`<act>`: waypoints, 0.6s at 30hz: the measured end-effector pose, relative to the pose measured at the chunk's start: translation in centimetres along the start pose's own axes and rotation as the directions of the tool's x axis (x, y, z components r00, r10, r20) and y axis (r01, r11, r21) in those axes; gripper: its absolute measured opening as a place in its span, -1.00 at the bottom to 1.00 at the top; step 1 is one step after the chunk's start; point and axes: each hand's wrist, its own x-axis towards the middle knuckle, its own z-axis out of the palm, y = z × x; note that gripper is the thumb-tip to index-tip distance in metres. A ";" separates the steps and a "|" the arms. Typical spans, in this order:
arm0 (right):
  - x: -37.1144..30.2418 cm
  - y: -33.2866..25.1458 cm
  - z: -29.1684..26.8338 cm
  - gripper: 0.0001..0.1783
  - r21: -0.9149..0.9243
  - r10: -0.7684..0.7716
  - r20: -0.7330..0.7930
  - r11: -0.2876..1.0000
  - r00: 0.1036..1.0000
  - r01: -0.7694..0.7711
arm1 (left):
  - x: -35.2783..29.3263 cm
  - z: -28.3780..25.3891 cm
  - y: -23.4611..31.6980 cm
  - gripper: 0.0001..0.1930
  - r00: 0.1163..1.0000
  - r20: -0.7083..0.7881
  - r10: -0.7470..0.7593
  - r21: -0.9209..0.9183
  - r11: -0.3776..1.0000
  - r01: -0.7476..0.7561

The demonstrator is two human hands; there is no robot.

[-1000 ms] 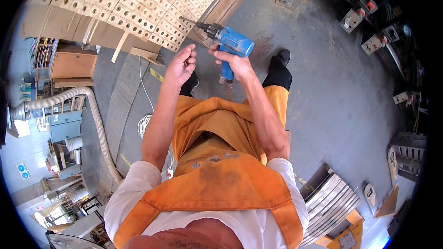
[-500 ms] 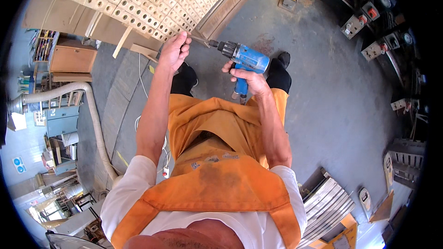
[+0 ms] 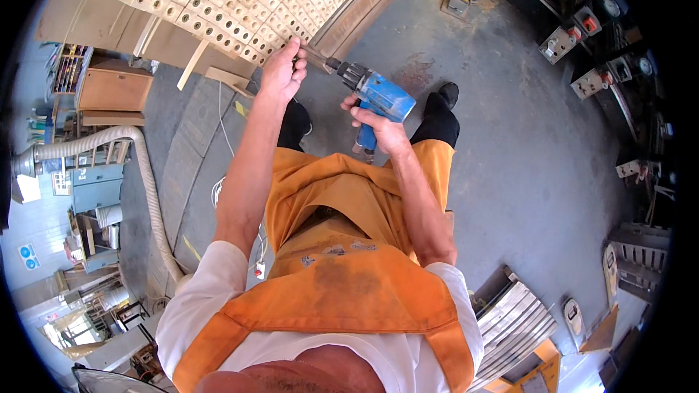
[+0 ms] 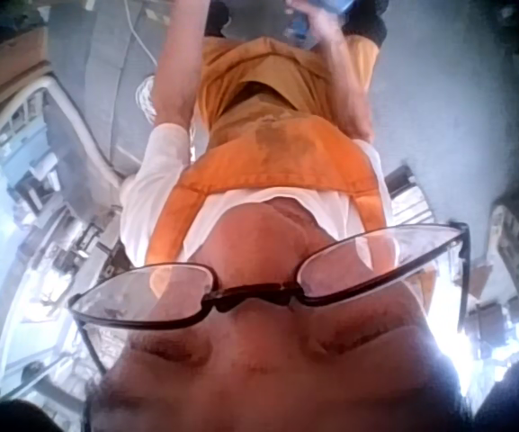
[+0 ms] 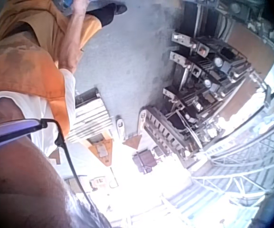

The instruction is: The person uses a blue pneumatic drill to create holes in a large wooden board with a pre-marked grid pattern. The person holds the drill with both hands, aligns it with the grid, and drills into the wood repeatedly.

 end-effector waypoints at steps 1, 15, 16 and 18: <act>0.1 0.1 0.5 -0.68 -0.005 -0.006 -0.013 1.000 1.000 0.006 | 0.1 0.2 -0.2 -0.79 1.000 -0.010 0.021 -0.043 0.999 -0.021; 2.7 -1.0 2.1 -0.73 -0.054 -0.011 -0.008 0.998 1.000 0.010 | -1.0 -1.4 -2.9 -0.83 0.993 0.104 -0.059 -0.114 0.991 0.071; 2.7 -1.1 2.3 -0.73 -0.056 -0.011 -0.001 0.998 1.000 0.011 | -1.5 -1.7 -3.4 -0.81 0.991 0.108 -0.081 -0.109 0.990 0.093; 2.6 -1.1 2.5 -0.73 -0.063 -0.021 0.008 0.998 1.000 0.022 | -2.4 -2.4 -4.3 -0.79 0.985 0.114 -0.126 -0.102 0.985 0.138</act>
